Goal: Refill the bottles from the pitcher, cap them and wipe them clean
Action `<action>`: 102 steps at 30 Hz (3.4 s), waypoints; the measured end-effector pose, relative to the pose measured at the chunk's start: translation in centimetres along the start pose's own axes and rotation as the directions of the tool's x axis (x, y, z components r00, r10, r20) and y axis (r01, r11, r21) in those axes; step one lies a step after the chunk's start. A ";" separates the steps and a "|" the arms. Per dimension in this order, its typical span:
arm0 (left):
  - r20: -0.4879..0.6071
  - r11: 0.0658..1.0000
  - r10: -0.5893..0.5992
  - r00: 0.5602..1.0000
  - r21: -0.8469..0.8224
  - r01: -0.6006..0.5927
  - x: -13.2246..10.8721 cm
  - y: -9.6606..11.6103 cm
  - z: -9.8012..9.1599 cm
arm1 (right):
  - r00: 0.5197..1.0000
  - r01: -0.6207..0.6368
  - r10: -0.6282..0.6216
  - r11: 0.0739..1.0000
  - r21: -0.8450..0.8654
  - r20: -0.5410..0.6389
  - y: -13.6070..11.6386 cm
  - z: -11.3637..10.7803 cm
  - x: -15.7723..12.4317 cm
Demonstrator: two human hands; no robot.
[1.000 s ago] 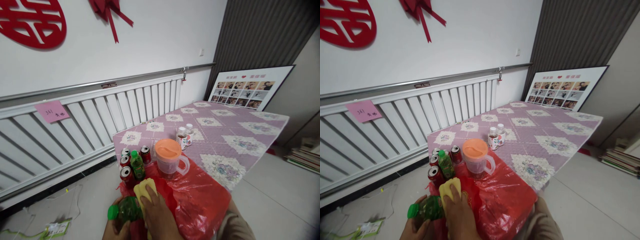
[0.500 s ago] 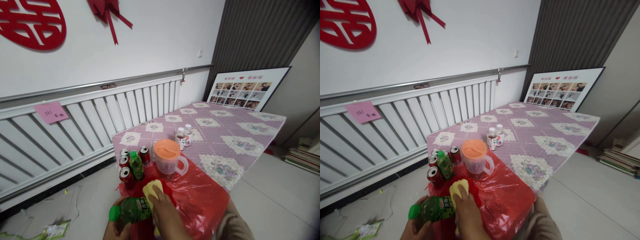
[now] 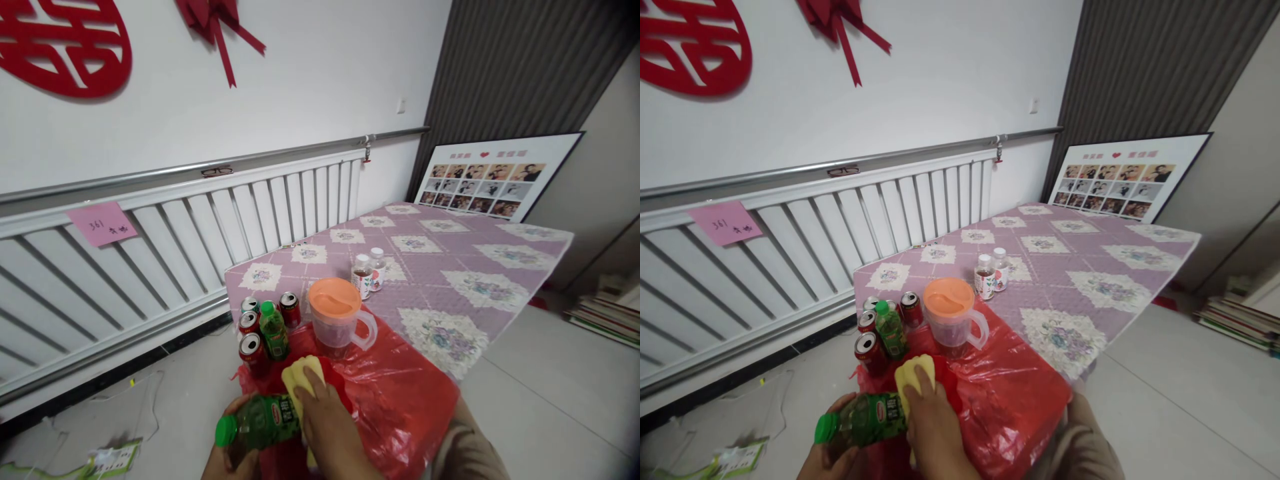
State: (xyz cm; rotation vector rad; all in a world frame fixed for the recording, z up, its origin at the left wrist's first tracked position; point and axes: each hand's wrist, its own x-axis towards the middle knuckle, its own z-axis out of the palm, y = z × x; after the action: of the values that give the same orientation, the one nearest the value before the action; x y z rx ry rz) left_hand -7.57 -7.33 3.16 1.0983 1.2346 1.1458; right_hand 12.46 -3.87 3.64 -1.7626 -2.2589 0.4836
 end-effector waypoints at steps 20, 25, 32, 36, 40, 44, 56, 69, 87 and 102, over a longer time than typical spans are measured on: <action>-0.032 0.999 0.046 0.998 0.020 -0.045 -0.1 0.3 2.1 | 0.924 0.335 -0.329 0.942 -0.002 -0.195 -2.3 1.3 -1.7; -0.108 0.993 0.102 0.989 0.066 -0.096 0.4 -0.8 0.4 | 0.918 0.353 -0.350 0.936 -0.020 -0.187 -1.9 1.5 -1.4; 0.008 0.999 0.029 1.000 0.037 -0.029 0.1 -0.6 -0.4 | 0.992 -0.048 0.048 0.999 -0.005 0.118 1.3 0.1 0.0; 0.019 0.998 0.050 0.999 -0.036 -0.049 0.0 0.1 0.6 | 0.985 -0.087 0.089 0.996 -0.019 0.145 2.5 0.2 0.0; 0.014 0.996 0.056 0.998 -0.075 -0.055 -0.2 0.3 1.2 | 0.994 -0.040 0.037 0.999 0.025 0.104 1.5 -0.1 -0.4; 0.045 0.996 0.051 0.998 -0.079 -0.047 -0.3 -0.3 1.1 | 0.986 0.163 -0.165 0.984 0.065 0.017 -0.7 -0.9 -1.1; 0.003 0.997 0.029 1.000 -0.072 -0.028 -0.1 -0.7 -0.7 | 0.984 0.176 -0.177 0.984 -0.023 -0.004 -1.3 1.2 -0.3; -0.132 0.997 0.051 0.990 -0.052 -0.058 0.2 -1.8 -0.6 | 0.991 0.114 -0.116 0.993 -0.036 -0.059 1.1 1.1 -1.2; 0.101 0.994 0.096 0.990 -0.054 -0.091 -0.3 -2.5 -0.5 | 0.998 0.062 -0.062 0.998 0.006 0.033 -0.5 -0.2 0.4; 0.106 0.995 0.101 0.989 -0.012 -0.101 -0.4 -2.4 -0.9 | 0.992 0.122 -0.121 0.992 0.043 -0.021 -0.7 -0.1 -1.0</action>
State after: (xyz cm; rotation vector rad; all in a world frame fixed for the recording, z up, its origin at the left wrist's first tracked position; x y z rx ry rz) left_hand -8.33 -7.97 0.77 1.2126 1.1024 1.1516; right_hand 12.12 -5.02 4.06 -1.5909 -2.3076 0.4865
